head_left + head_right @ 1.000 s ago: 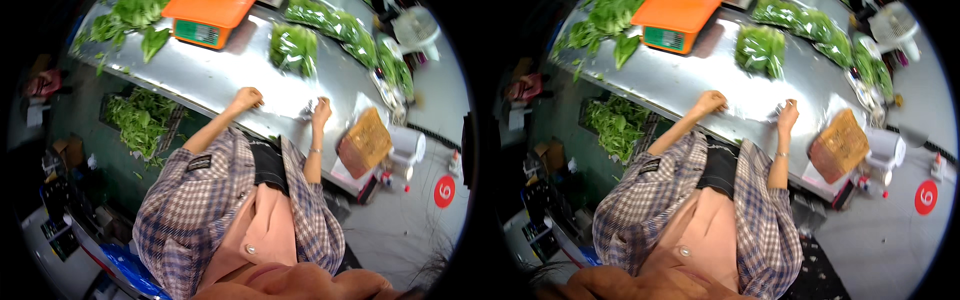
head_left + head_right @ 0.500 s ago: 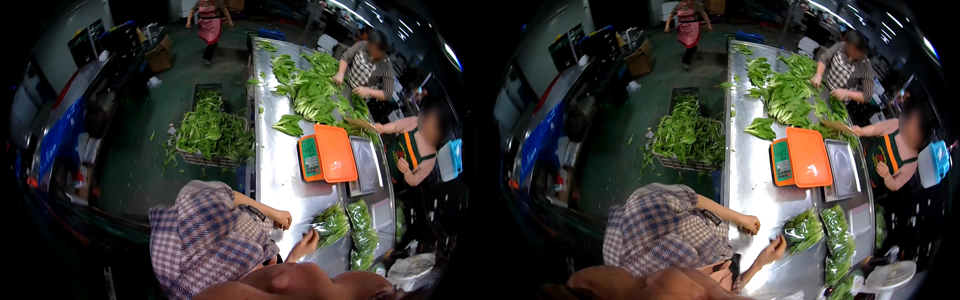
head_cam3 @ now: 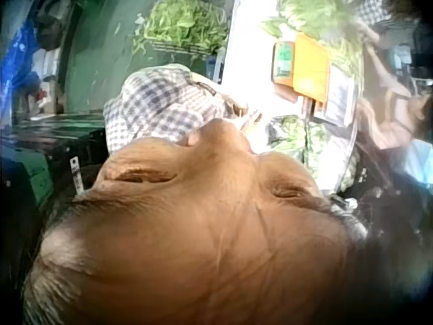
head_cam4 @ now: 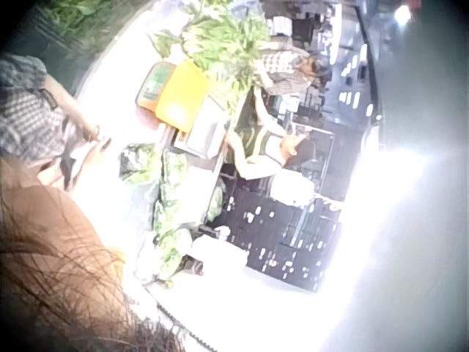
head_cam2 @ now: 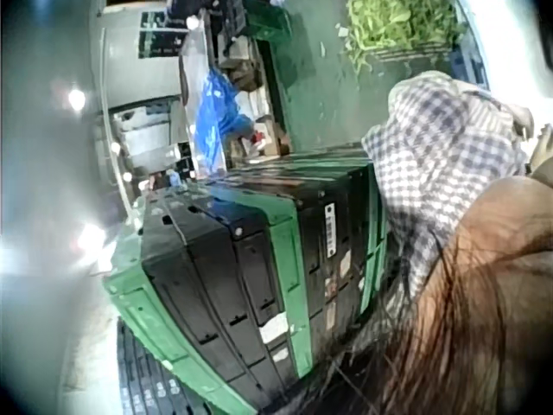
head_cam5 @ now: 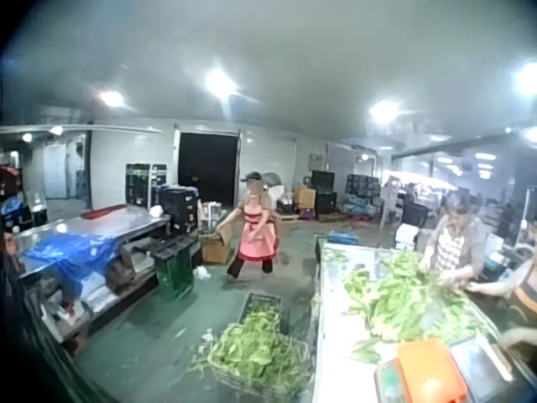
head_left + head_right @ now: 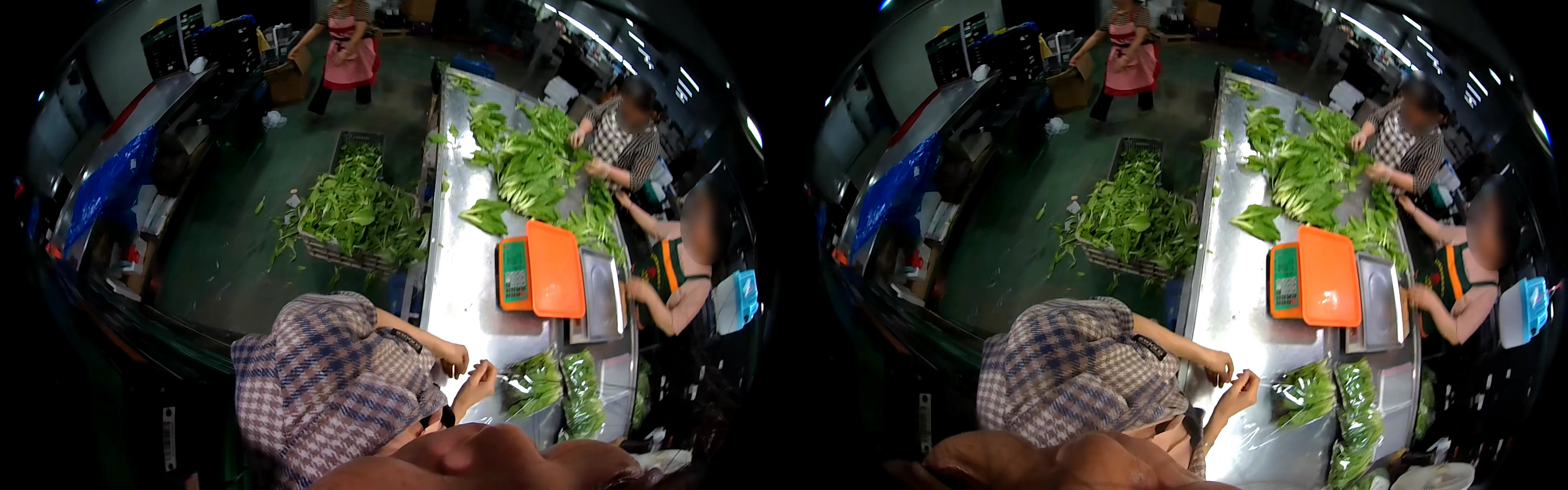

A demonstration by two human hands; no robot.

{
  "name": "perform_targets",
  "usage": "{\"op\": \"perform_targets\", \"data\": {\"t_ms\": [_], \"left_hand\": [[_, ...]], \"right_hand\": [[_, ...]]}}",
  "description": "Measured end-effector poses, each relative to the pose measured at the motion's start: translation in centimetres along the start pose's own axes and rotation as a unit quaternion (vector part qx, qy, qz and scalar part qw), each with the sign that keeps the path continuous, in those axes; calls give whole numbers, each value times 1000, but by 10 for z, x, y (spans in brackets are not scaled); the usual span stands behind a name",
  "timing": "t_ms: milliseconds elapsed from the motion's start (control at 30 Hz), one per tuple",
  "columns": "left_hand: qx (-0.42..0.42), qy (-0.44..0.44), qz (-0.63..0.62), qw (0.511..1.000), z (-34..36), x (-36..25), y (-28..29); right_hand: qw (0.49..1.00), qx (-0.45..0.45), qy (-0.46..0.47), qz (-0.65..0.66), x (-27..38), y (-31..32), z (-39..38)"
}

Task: The person sorts leafy green vegetables on a metal counter, measures them on an orange scale, wraps them with plastic film, and places them into plastic bags.

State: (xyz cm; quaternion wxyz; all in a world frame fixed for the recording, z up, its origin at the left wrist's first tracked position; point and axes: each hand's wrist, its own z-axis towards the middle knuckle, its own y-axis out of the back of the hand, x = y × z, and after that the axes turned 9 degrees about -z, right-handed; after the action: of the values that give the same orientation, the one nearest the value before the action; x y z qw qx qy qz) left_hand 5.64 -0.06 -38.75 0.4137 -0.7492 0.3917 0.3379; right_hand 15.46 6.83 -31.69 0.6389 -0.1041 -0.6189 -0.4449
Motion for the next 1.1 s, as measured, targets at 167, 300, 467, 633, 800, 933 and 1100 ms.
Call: {"op": "perform_targets", "data": {"t_ms": [167, 300, 467, 633, 800, 933, 1100], "left_hand": [[-42, 37, 43, 997, -27, -24, 12], [-13, 47, 87, 995, 5, -23, 18], [16, 94, 30, 995, -10, -47, 20], [20, 106, 38, 993, -18, -56, 16], [35, 99, 35, 994, -18, -54, 21], [38, 97, 50, 993, -19, -58, 20], [30, 119, 40, 992, -19, -62, 18]], "right_hand": [[996, -33, -81, -10, -20, 9, -36], [991, -93, -88, -40, -29, 16, -42], [983, -119, -68, -120, -3, 25, -43], [981, -135, -50, -129, -3, 23, -46], [977, -92, 43, -185, -7, 10, -40], [970, -62, 76, -222, -4, 2, -32], [968, -50, 102, -223, -1, -3, -27]]}}
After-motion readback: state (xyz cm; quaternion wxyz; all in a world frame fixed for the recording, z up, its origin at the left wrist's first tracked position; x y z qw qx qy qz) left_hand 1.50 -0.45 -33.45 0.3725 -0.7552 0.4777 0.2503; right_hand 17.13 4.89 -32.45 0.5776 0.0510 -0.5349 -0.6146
